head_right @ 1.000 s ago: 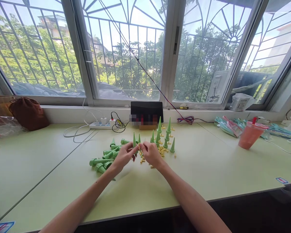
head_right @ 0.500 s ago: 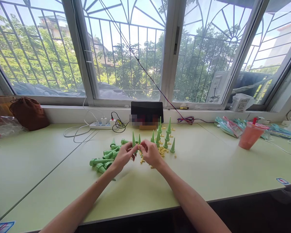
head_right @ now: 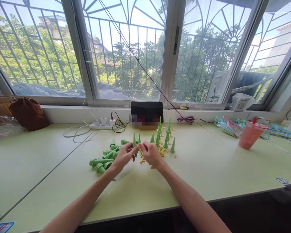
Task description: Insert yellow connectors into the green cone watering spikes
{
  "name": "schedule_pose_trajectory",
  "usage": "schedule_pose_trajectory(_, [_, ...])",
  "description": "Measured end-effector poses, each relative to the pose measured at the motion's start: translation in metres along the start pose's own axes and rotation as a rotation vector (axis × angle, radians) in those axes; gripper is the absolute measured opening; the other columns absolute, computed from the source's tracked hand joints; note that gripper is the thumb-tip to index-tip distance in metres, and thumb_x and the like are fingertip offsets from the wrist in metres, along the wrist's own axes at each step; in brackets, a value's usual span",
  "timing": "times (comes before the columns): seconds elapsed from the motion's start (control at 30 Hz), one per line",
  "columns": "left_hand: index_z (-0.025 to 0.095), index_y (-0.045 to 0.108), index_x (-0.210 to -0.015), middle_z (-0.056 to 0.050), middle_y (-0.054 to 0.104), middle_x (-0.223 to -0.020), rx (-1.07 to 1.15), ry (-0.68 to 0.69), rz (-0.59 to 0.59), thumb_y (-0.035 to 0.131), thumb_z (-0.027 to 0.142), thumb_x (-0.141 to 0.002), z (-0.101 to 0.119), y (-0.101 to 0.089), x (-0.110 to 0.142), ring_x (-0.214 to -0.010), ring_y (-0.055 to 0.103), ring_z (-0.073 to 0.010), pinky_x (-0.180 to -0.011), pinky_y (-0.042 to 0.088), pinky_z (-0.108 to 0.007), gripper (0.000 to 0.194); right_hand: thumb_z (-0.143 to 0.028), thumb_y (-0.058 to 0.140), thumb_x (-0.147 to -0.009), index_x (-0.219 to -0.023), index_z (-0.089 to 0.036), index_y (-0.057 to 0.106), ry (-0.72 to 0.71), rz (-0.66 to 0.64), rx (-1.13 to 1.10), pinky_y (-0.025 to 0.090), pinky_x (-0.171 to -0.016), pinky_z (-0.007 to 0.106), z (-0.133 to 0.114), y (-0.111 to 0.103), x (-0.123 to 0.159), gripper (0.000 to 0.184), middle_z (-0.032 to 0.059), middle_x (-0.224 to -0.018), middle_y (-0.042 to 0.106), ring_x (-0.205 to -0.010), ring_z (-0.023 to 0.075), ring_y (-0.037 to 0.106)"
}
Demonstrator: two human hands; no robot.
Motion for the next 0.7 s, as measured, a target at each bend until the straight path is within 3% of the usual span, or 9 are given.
schedule_pose_trajectory(0.13, [0.016, 0.056, -0.075, 0.001, 0.053, -0.07, -0.004, -0.004, 0.018, 0.067, 0.051, -0.072, -0.0013, -0.0003, -0.001, -0.053, 0.052, -0.0096, -0.04, 0.043, -0.02, 0.037, -0.045, 0.043, -0.093, -0.076, -0.018, 0.055, -0.001, -0.024, -0.036, 0.03, -0.05, 0.023, -0.0035, -0.0004, 0.0008, 0.034, -0.0026, -0.057, 0.05, -0.051, 0.0106, 0.041])
schedule_pose_trajectory(0.33, [0.016, 0.055, -0.073, 0.001, 0.052, -0.068, 0.001, -0.007, 0.028, 0.067, 0.05, -0.072, -0.0009, -0.0005, -0.001, -0.054, 0.052, -0.01, -0.04, 0.043, -0.02, 0.036, -0.042, 0.046, -0.092, -0.08, -0.018, 0.054, -0.017, -0.028, -0.075, 0.032, -0.051, 0.023, -0.0083, -0.0018, 0.0016, 0.027, -0.0023, -0.06, 0.052, -0.052, 0.0111, 0.044])
schedule_pose_trajectory(0.7, [0.016, 0.054, -0.075, 0.001, 0.053, -0.071, -0.009, -0.004, -0.001, 0.065, 0.051, -0.074, -0.0031, 0.0009, -0.0002, -0.053, 0.052, -0.009, -0.04, 0.042, -0.02, 0.037, -0.039, 0.039, -0.094, -0.066, -0.019, 0.046, -0.015, -0.025, -0.013, 0.028, -0.049, 0.023, 0.001, 0.0014, 0.0004, 0.035, -0.0037, -0.054, 0.043, -0.05, 0.0103, 0.036])
Point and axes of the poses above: each hand's wrist, its own x-axis away from the middle knuckle, its own y-axis out of the palm, z = x × y, the point moved 2 cm from there along -x, towards the middle knuckle
